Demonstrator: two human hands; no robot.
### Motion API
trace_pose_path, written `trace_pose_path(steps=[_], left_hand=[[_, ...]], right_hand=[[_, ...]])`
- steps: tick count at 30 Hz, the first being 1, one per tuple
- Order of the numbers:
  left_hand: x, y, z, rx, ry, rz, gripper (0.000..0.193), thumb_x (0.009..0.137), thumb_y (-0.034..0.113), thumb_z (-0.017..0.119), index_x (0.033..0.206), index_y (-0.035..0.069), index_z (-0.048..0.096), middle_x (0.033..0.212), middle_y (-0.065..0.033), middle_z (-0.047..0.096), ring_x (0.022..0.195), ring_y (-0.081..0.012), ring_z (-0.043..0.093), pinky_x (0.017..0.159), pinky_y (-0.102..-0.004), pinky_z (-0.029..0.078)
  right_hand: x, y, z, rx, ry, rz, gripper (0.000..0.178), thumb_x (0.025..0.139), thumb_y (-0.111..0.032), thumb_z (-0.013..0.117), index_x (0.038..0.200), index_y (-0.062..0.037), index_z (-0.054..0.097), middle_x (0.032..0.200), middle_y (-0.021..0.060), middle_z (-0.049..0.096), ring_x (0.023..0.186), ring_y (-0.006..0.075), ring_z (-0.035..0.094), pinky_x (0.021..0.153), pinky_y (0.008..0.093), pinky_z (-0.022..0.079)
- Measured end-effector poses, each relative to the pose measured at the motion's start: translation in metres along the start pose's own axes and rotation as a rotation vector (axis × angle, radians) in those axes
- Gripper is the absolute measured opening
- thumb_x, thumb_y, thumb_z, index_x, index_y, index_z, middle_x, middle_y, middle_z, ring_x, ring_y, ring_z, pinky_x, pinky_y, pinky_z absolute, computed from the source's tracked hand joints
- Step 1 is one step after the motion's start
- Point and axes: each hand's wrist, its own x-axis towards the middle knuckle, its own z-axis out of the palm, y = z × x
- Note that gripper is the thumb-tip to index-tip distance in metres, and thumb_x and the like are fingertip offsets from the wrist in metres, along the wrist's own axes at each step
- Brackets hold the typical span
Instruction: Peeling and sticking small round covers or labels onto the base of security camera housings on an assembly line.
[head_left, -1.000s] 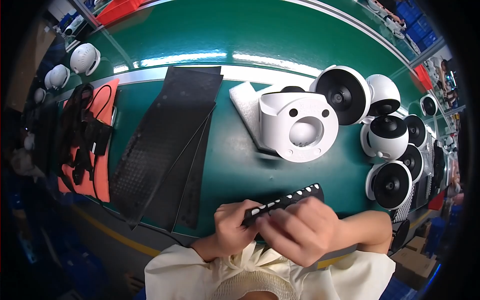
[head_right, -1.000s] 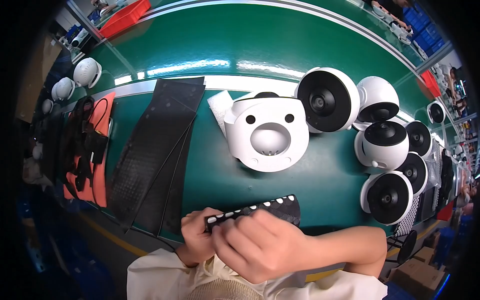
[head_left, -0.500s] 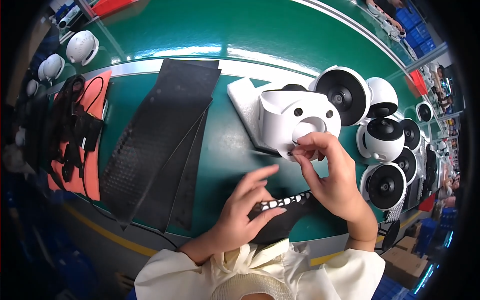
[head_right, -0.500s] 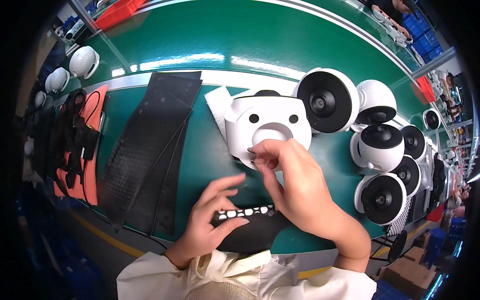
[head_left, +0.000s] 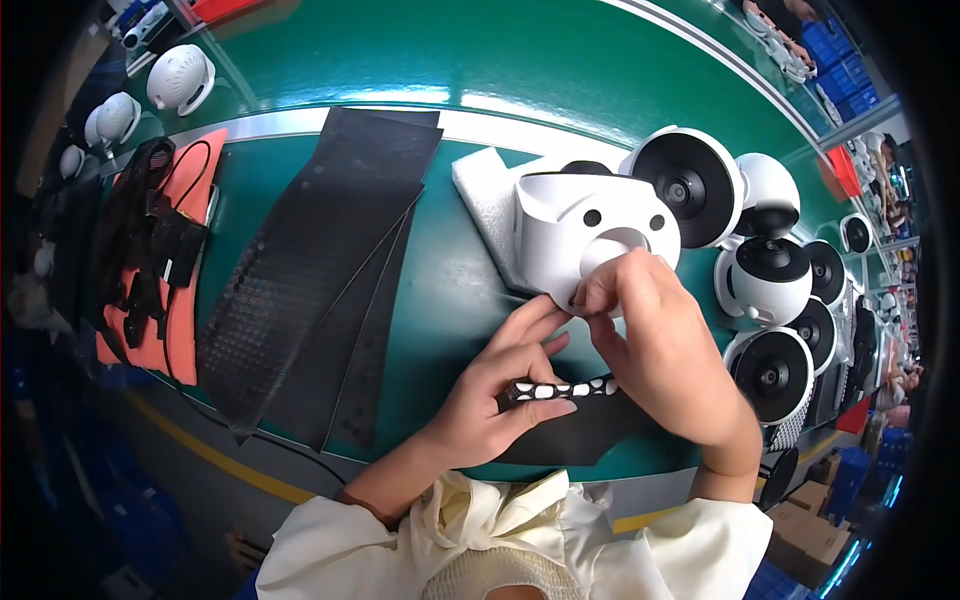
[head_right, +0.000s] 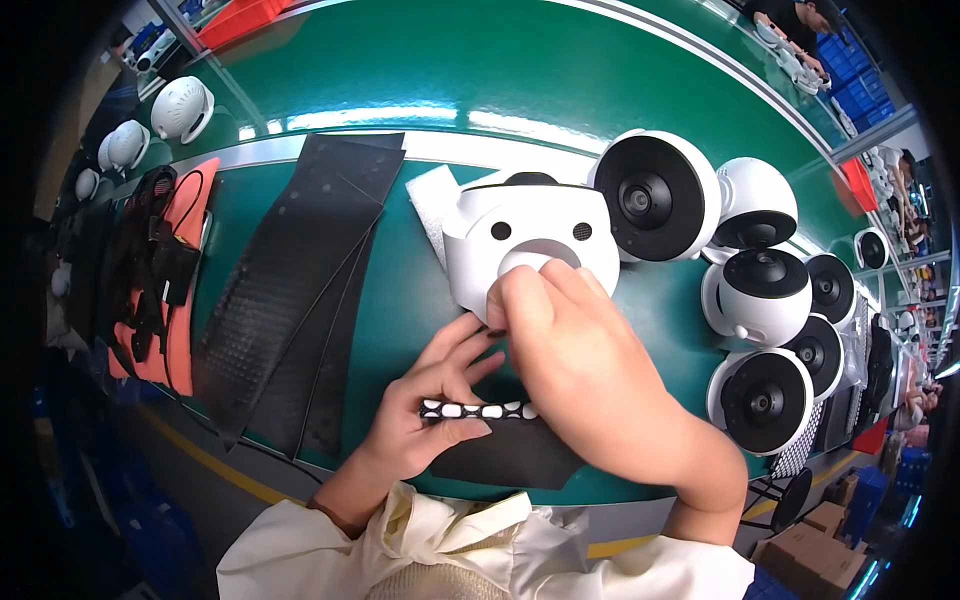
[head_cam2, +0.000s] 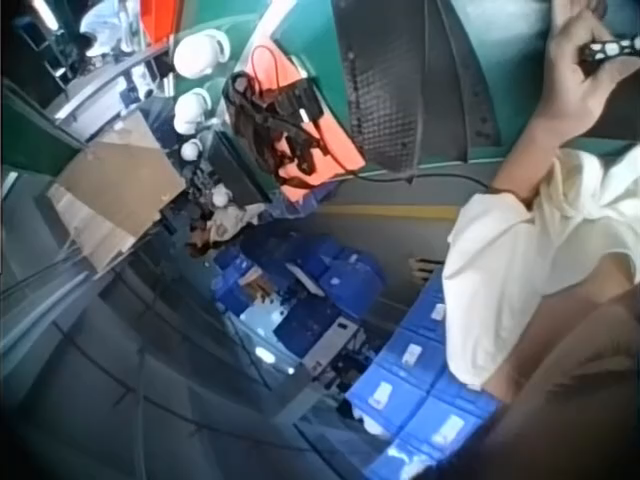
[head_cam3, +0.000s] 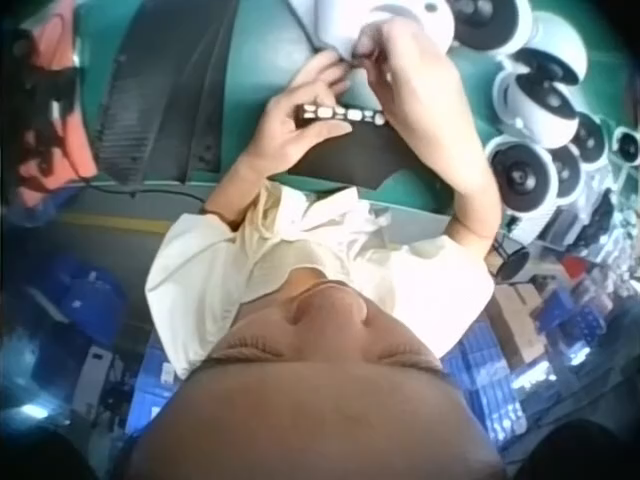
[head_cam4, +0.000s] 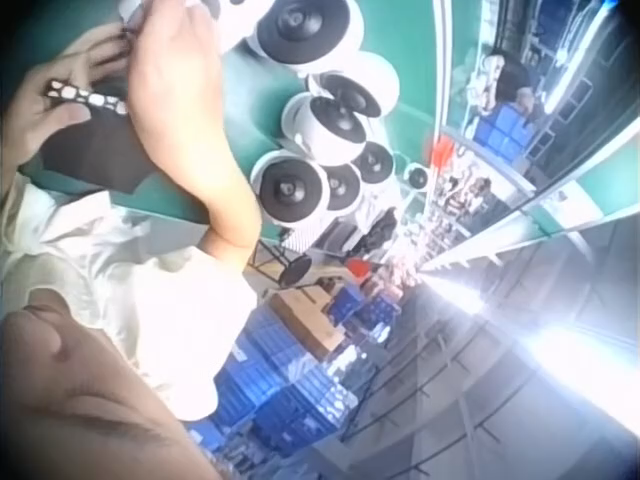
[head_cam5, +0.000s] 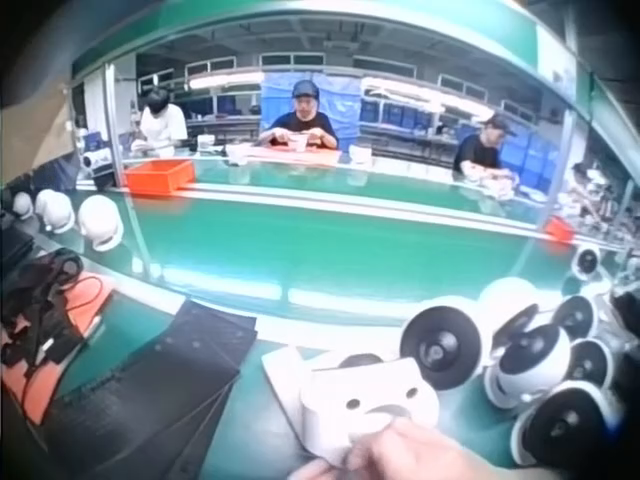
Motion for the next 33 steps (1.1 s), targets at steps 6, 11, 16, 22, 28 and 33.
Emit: trace_pose_path(steps=[6,11,16,22,28,33], left_hand=[[-0.004,-0.002,0.006,-0.114,-0.039,-0.008,0.012,0.072,-0.002,0.059,0.073,0.001,0.047,0.127,-0.0192,0.022,0.121,-0.0319,0.026,0.097,-0.0407,0.025],[-0.013,-0.002,0.004,-0.092,0.003,0.023,0.013,0.067,-0.004,0.061,0.078,0.0,0.055,0.123,-0.0212,0.025,0.117,-0.0345,0.03,0.097,-0.0438,0.024],[-0.011,0.0,0.009,-0.044,-0.077,0.022,0.015,0.065,-0.005,0.062,0.078,-0.001,0.056,0.119,-0.0244,0.028,0.115,-0.0358,0.033,0.096,-0.0446,0.026],[-0.011,0.0,0.012,-0.164,-0.066,-0.08,0.012,0.066,-0.004,0.063,0.074,0.001,0.055,0.124,-0.0295,0.025,0.118,-0.0388,0.028,0.097,-0.0454,0.025],[-0.008,-0.004,0.018,-0.258,-0.135,-0.055,0.019,0.066,-0.005,0.06,0.084,0.0,0.058,0.128,-0.0268,0.022,0.122,-0.0367,0.022,0.097,-0.0441,0.023],[-0.009,-0.004,0.019,-0.259,-0.109,-0.05,0.019,0.065,-0.007,0.059,0.083,-0.001,0.058,0.127,-0.0266,0.024,0.121,-0.0369,0.022,0.097,-0.0448,0.024]], right_hand=[[-0.007,-0.016,-0.003,-0.307,-0.017,0.131,0.028,0.064,0.0,0.061,0.077,-0.0016,0.037,0.065,0.0103,0.047,0.06,0.0271,0.049,0.048,0.0331,0.038],[-0.013,-0.003,-0.014,0.012,-0.035,0.432,0.027,0.069,-0.007,0.065,0.078,-0.0026,0.041,0.056,0.0041,0.049,0.047,0.0087,0.046,0.043,0.0208,0.035],[-0.05,0.023,-0.018,0.303,0.281,0.357,0.008,0.072,0.001,0.057,0.079,0.0005,0.053,0.067,0.0027,0.05,0.057,0.0079,0.046,0.05,0.019,0.036],[-0.053,0.045,-0.019,0.526,0.294,0.292,0.008,0.07,0.002,0.058,0.078,0.0,0.057,0.104,0.0111,0.046,0.091,0.0185,0.048,0.079,0.027,0.038],[-0.05,0.042,-0.019,0.432,0.219,0.217,0.012,0.067,0.002,0.06,0.079,-0.0023,0.06,0.1,0.0115,0.046,0.084,0.0185,0.048,0.076,0.0276,0.039],[-0.047,0.034,-0.022,0.403,0.148,0.258,0.012,0.063,0.001,0.062,0.075,-0.0019,0.061,0.095,0.0099,0.047,0.085,0.0177,0.045,0.076,0.0271,0.037]])
